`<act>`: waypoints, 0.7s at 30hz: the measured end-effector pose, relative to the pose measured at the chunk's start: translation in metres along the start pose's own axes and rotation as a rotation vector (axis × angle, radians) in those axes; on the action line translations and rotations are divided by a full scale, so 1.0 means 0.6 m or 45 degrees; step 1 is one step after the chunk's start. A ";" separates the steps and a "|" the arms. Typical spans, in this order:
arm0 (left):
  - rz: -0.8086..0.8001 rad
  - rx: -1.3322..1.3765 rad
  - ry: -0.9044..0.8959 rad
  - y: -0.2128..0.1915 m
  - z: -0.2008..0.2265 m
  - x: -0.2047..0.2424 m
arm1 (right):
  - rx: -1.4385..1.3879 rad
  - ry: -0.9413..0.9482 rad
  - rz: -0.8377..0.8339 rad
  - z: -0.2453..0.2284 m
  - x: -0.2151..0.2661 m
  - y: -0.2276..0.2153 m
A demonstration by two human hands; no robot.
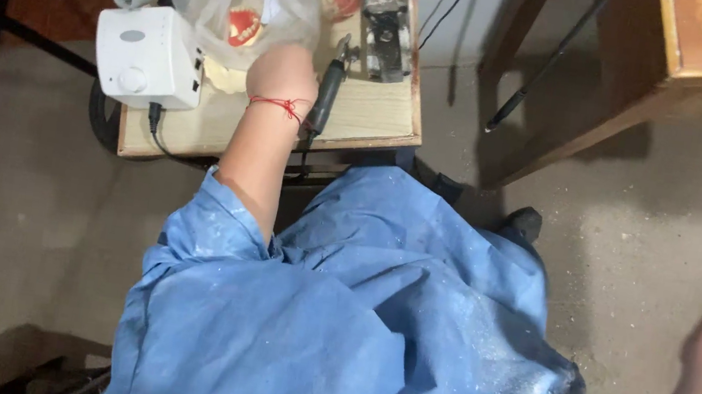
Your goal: The person uses a rotary tool to polish a set of dentures held in their left hand. They switch the tool's burr bit and continue polishing the dentures on their lap.
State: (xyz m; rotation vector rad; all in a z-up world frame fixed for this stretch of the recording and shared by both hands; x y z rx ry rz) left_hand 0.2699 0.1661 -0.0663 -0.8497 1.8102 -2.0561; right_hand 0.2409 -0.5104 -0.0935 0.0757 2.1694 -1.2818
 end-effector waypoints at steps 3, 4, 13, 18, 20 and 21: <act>-0.049 -0.043 0.026 0.021 -0.023 0.005 | -0.333 -0.002 -0.103 -0.113 -0.047 0.011; -0.049 -0.056 0.033 0.030 -0.023 0.003 | -0.157 -0.146 -0.104 -0.142 -0.056 0.014; 0.083 0.081 0.145 0.042 -0.042 0.016 | -0.444 -0.418 -0.360 -0.383 -0.125 0.064; 0.121 0.130 0.313 0.024 -0.039 0.026 | -0.620 -0.394 -0.394 -0.406 -0.102 0.120; 0.102 0.151 0.406 -0.009 -0.009 0.062 | -0.633 -0.366 -0.363 -0.425 -0.106 0.111; 0.181 0.226 0.359 -0.047 0.002 0.103 | -0.786 -0.307 -0.491 -0.433 -0.109 0.111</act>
Point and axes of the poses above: each hand's wrist, its own x-axis away from the middle knuckle, its own y-axis out of the palm, z = x × y, the point moved 4 cm from there along -x, towards the middle knuckle, and after that the axes turned 4 degrees about -z, right-handed, at the moved point
